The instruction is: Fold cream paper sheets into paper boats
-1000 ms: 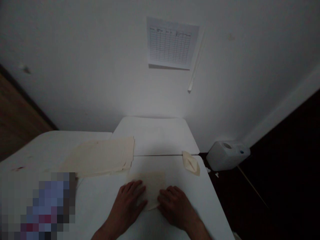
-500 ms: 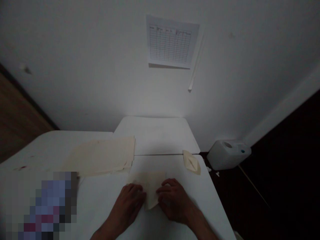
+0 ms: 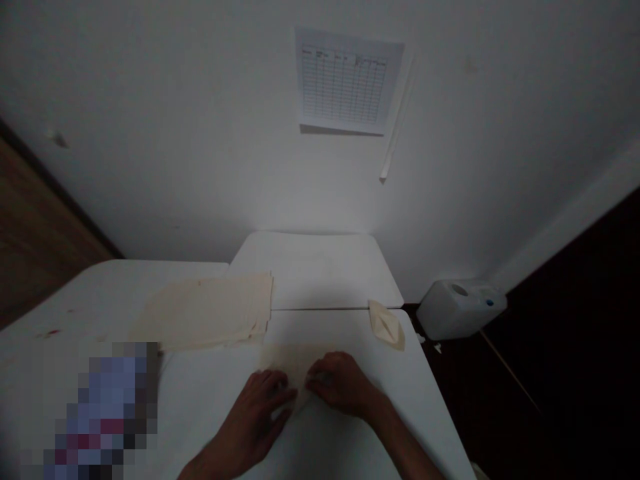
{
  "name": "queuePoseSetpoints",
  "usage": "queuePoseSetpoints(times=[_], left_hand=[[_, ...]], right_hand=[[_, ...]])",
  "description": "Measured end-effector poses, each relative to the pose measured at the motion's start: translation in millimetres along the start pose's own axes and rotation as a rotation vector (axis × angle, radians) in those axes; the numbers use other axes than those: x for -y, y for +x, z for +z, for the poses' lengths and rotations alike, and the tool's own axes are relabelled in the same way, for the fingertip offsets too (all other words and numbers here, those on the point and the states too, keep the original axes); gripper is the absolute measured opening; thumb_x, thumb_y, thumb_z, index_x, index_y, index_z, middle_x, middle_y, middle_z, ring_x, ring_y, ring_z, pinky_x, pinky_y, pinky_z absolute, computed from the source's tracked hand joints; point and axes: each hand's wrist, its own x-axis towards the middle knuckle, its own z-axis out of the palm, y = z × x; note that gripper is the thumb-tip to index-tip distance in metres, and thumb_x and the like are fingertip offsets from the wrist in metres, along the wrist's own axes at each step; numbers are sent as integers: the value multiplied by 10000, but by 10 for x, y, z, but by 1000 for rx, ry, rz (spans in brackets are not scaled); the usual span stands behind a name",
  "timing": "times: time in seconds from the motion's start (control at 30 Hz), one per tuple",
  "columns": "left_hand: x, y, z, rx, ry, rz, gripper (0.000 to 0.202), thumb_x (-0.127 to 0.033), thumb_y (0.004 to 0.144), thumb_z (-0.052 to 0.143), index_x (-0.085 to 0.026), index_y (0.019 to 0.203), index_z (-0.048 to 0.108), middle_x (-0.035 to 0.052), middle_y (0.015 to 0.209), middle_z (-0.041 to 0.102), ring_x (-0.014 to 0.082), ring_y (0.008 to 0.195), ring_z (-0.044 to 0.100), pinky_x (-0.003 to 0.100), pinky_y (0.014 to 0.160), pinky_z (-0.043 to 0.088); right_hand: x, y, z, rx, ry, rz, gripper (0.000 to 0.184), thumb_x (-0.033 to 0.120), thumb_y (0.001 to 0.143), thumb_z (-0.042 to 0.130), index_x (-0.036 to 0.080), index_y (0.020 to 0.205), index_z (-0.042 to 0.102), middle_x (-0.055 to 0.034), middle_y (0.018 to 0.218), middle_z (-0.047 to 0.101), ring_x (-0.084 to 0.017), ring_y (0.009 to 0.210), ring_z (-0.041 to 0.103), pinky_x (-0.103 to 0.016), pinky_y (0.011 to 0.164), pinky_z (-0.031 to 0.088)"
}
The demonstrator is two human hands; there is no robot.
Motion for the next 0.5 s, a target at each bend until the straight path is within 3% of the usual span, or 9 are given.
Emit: queuePoseSetpoints(times=[0.17,0.33,0.5], left_hand=[[-2,-37,18,-8,-21,20,223,-149,899,476,-238,1034,630,82,1050,598,248,984,549,456,863,446],[-30,-30,-5,4,-117,43,220,-125,928,429,-222,941,626,68,1002,625,220,956,563,400,855,465],[-47,-30,-23,-22,-165,67,225,-115,919,429,-219,926,629,55,932,648,209,901,572,373,816,478]], right_hand=[[-99,75,165,-45,25,44,215,328,779,718,239,974,695,-7,918,709,-183,898,637,-309,884,411],[-80,112,189,-40,25,43,278,296,786,710,266,1060,671,-10,1049,697,-195,986,624,-312,919,410],[-114,125,257,-44,5,40,328,266,791,700,271,1114,643,-11,1049,685,-183,961,622,-295,885,430]])
